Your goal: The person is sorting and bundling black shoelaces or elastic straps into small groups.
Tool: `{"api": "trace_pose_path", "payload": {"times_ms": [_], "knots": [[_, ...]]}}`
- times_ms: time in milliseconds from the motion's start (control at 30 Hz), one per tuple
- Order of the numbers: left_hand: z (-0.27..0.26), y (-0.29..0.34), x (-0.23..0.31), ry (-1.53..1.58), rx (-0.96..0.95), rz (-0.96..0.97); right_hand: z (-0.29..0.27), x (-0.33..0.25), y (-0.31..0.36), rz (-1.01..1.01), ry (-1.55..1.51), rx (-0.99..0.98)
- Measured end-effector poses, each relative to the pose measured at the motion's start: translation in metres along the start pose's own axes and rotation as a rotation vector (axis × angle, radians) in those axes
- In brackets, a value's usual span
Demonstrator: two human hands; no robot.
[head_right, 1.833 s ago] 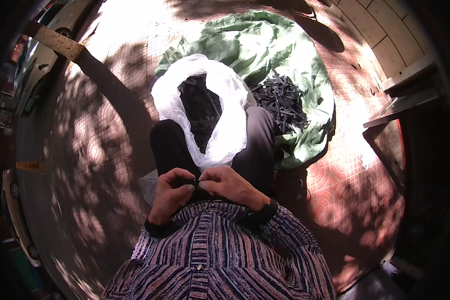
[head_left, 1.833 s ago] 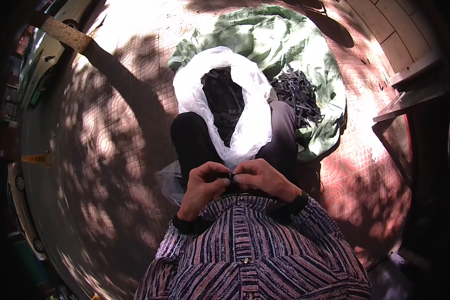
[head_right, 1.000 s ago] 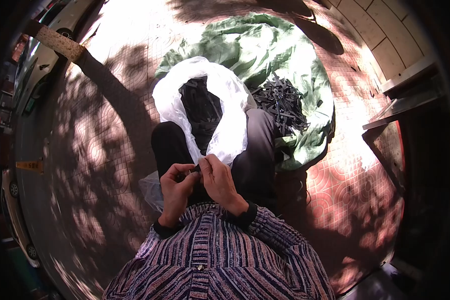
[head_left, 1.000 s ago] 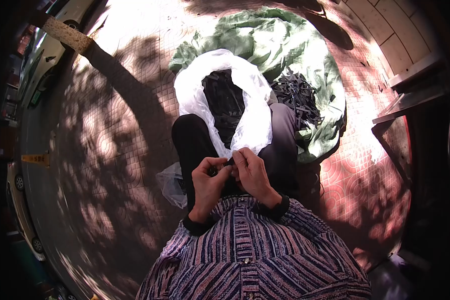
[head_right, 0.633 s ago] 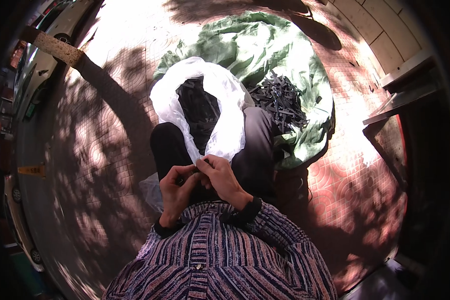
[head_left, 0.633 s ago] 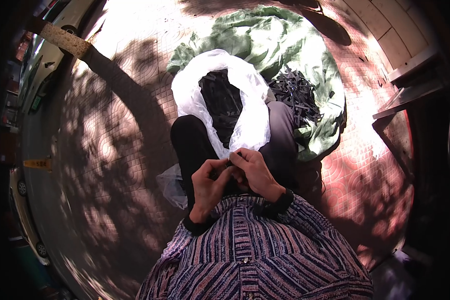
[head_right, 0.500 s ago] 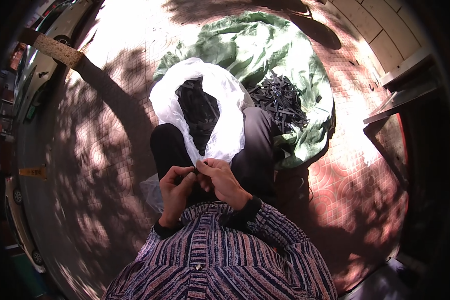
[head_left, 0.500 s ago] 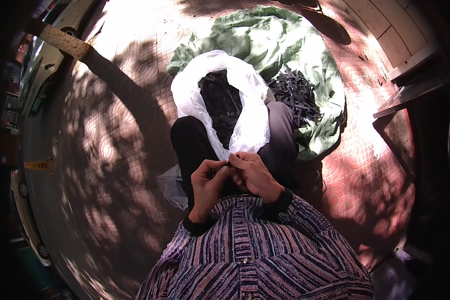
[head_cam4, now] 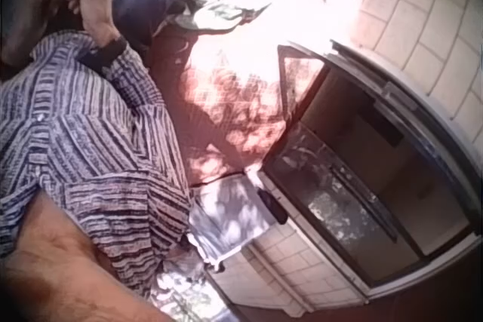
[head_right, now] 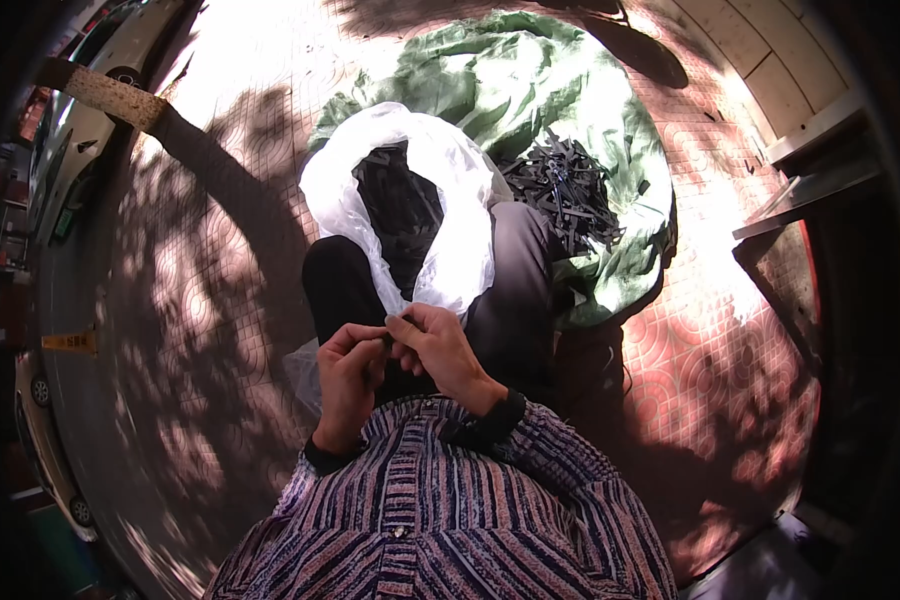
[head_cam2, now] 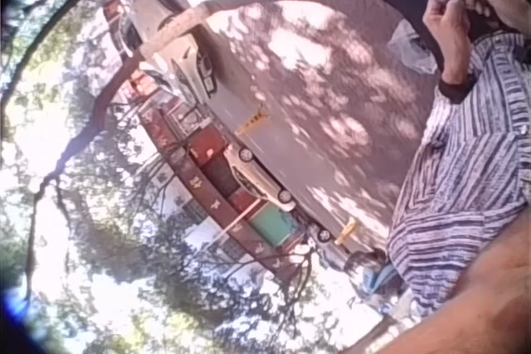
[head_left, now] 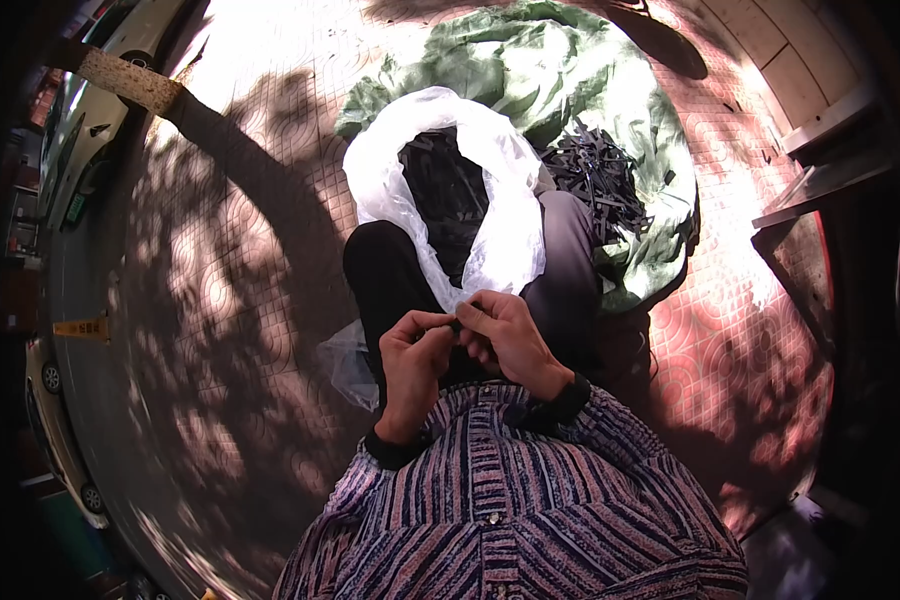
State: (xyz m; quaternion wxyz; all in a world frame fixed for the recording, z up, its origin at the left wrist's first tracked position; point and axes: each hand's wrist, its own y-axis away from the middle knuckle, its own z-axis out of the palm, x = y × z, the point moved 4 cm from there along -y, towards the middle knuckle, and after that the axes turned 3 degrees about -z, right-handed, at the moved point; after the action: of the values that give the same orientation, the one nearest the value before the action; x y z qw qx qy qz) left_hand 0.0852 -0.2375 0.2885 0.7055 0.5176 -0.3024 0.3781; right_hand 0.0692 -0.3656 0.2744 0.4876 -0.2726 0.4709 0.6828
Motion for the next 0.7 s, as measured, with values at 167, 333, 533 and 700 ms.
{"api": "trace_pose_path", "payload": {"times_ms": [167, 333, 533, 700], "knots": [[-0.0022, 0.0001, 0.0008, -0.004, -0.03, 0.024, 0.0022, -0.0009, 0.0004, 0.075, -0.144, -0.025], [-0.0032, 0.0014, 0.0018, 0.017, -0.041, 0.017, 0.002, 0.0045, -0.001, 0.131, -0.27, -0.071], [-0.0025, 0.0036, 0.0034, -0.001, -0.039, 0.029, 0.0031, 0.0039, 0.0, 0.154, -0.304, -0.072], [-0.0023, 0.0039, 0.0035, -0.011, -0.055, 0.028, 0.0027, 0.0026, 0.0012, 0.157, -0.293, -0.068]]}}
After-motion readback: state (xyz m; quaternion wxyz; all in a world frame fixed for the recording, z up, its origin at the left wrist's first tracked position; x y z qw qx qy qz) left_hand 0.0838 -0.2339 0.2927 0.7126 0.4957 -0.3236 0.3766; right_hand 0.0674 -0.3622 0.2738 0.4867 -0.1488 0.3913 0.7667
